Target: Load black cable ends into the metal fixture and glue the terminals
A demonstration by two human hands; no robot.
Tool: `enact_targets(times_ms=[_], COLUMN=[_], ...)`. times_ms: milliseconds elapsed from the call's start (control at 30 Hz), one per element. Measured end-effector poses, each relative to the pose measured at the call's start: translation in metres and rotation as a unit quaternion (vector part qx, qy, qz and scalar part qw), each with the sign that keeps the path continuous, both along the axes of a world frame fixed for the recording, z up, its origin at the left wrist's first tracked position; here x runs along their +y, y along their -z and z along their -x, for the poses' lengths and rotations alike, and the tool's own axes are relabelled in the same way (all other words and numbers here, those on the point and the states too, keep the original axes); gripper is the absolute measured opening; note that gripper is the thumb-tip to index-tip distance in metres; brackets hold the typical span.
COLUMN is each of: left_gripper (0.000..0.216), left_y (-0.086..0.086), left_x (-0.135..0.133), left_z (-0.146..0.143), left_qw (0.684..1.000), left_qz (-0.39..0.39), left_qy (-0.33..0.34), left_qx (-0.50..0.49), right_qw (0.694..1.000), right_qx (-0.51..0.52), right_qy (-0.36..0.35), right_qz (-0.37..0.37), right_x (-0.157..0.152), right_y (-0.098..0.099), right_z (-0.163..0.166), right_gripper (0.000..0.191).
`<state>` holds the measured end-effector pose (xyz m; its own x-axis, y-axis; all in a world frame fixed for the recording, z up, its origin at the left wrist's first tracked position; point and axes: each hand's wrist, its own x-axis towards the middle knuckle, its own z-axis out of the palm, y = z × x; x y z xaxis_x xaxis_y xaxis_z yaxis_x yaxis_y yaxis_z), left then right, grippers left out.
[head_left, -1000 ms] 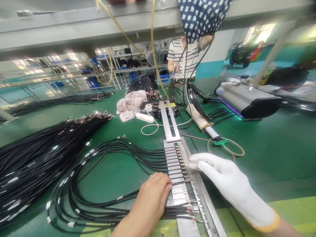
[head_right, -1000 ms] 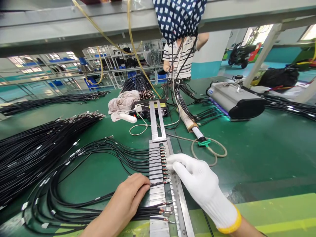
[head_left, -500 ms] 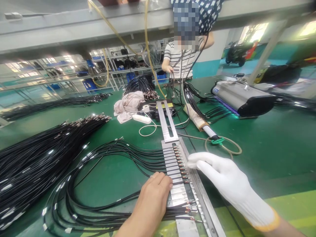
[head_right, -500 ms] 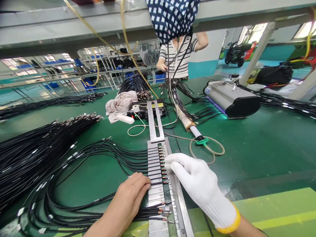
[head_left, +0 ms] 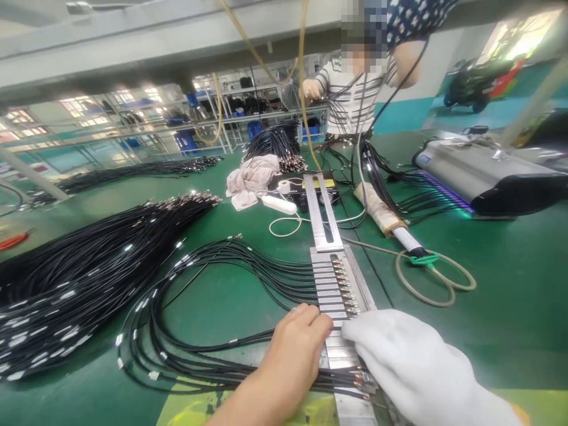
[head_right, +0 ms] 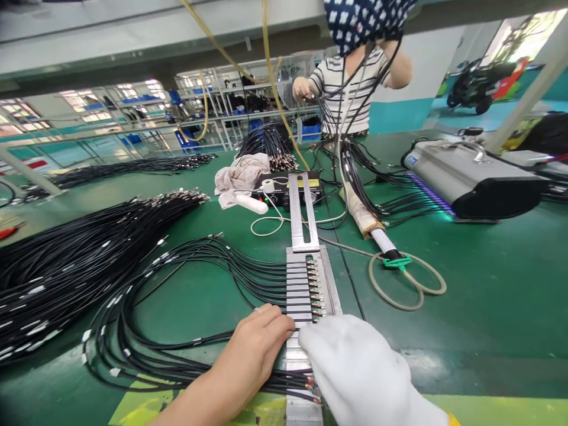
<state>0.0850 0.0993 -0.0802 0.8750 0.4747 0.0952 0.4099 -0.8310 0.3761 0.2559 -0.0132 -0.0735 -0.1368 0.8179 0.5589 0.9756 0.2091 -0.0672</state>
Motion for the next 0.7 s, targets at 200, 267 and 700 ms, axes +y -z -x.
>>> enact_targets(times_ms=[200, 267, 700], left_gripper=[0.018, 0.012, 0.021], left_y=[-0.007, -0.011, -0.051], left_x=[-0.004, -0.009, -0.004], left_z=[-0.002, -0.001, 0.015], left_qw=[0.998, 0.996, 0.988], left_qz=[-0.055, -0.083, 0.152], left_qy=[0.003, 0.011, -0.022], left_qx=[0.033, 0.043, 0.001], right_qw=[0.997, 0.997, 0.975], right_qx=[-0.075, -0.079, 0.205], right_qy=[0.005, 0.004, -0.009], right_qz=[0.010, 0.025, 0.089], right_x=[-0.001, 0.000, 0.011], right_y=[0.011, 0.010, -0.010], right_z=[0.008, 0.008, -0.008], right_gripper=[0.020, 0.017, 0.030])
